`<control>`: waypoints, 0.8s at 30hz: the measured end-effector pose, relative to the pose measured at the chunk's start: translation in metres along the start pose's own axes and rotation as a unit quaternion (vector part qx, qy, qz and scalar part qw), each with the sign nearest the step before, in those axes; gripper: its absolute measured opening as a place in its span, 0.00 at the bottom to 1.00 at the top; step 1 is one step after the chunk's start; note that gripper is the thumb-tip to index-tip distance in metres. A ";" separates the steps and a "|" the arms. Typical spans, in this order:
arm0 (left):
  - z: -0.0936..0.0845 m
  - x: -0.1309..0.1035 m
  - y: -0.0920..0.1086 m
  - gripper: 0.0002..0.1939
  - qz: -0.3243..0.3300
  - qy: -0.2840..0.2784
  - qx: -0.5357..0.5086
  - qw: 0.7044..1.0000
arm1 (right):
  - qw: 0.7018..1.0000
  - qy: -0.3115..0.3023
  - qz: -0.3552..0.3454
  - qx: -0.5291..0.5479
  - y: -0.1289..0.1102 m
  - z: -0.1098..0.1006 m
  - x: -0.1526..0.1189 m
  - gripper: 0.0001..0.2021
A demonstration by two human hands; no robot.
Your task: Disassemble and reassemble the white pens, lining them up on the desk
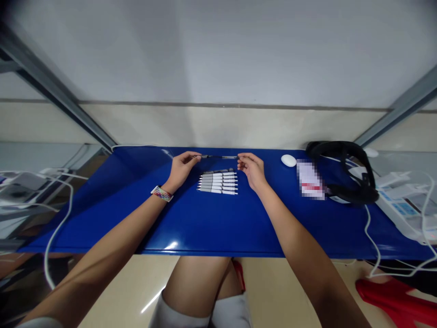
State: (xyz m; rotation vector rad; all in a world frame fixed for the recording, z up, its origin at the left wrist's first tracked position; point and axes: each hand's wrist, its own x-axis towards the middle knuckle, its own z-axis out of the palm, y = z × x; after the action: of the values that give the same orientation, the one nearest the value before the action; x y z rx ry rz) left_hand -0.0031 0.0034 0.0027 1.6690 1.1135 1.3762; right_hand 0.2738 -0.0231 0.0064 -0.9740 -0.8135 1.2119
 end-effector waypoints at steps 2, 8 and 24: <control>0.000 0.000 0.000 0.13 -0.002 -0.008 -0.004 1.000 | 1.000 0.007 -0.001 0.004 0.000 -0.001 0.001 0.08; 0.000 0.000 0.003 0.14 -0.008 -0.017 -0.011 1.000 | 1.000 0.024 -0.009 0.007 -0.001 -0.006 0.004 0.06; -0.001 0.000 0.002 0.15 -0.009 -0.022 -0.021 1.000 | 0.999 0.044 -0.003 0.016 -0.006 -0.003 0.003 0.06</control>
State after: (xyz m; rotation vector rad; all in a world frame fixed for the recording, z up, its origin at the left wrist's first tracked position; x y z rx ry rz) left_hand -0.0033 0.0027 0.0050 1.6467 1.0661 1.3367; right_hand 0.2790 -0.0207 0.0106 -0.9927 -0.7248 1.1650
